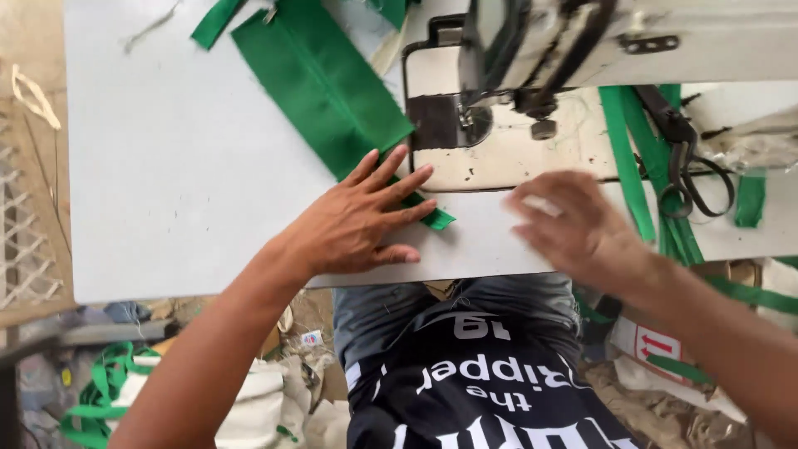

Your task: Sewing zippers onto green fabric panels using an industrial sewing machine to manufacture bags.

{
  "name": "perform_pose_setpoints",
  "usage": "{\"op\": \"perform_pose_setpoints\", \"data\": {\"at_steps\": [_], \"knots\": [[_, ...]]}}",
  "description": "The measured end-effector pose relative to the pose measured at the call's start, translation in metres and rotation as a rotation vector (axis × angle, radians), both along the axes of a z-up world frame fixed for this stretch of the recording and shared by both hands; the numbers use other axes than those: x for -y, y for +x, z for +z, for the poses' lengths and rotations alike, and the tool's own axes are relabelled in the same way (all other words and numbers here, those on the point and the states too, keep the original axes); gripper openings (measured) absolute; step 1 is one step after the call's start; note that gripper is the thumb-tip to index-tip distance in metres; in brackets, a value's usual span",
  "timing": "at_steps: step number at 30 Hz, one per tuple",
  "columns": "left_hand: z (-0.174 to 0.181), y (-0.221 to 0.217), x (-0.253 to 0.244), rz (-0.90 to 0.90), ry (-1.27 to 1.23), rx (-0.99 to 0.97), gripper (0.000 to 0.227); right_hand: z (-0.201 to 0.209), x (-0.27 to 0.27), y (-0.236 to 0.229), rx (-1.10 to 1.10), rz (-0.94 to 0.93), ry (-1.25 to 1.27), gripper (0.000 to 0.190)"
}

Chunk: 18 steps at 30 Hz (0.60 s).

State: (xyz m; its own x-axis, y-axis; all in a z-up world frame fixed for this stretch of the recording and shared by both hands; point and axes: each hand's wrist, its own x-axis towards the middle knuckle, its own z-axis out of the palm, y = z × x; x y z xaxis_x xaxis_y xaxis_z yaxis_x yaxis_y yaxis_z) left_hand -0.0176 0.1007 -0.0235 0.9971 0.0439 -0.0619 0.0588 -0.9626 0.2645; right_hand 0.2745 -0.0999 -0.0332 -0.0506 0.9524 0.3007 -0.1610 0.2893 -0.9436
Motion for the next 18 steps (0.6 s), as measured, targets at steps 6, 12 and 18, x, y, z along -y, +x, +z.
{"op": "perform_pose_setpoints", "data": {"at_steps": [6,12,18], "knots": [[0.001,-0.012,0.002,0.012,-0.12,0.155,0.045,0.001,-0.053,-0.054,1.172,-0.112,0.5,0.018],[0.002,-0.018,0.038,0.137,-0.003,0.072,0.049,-0.001,-0.064,-0.063,1.158,0.099,0.501,0.009],[-0.01,-0.035,0.091,0.294,0.24,0.362,0.033,0.0,-0.065,-0.078,1.148,0.066,0.551,0.003]]}}
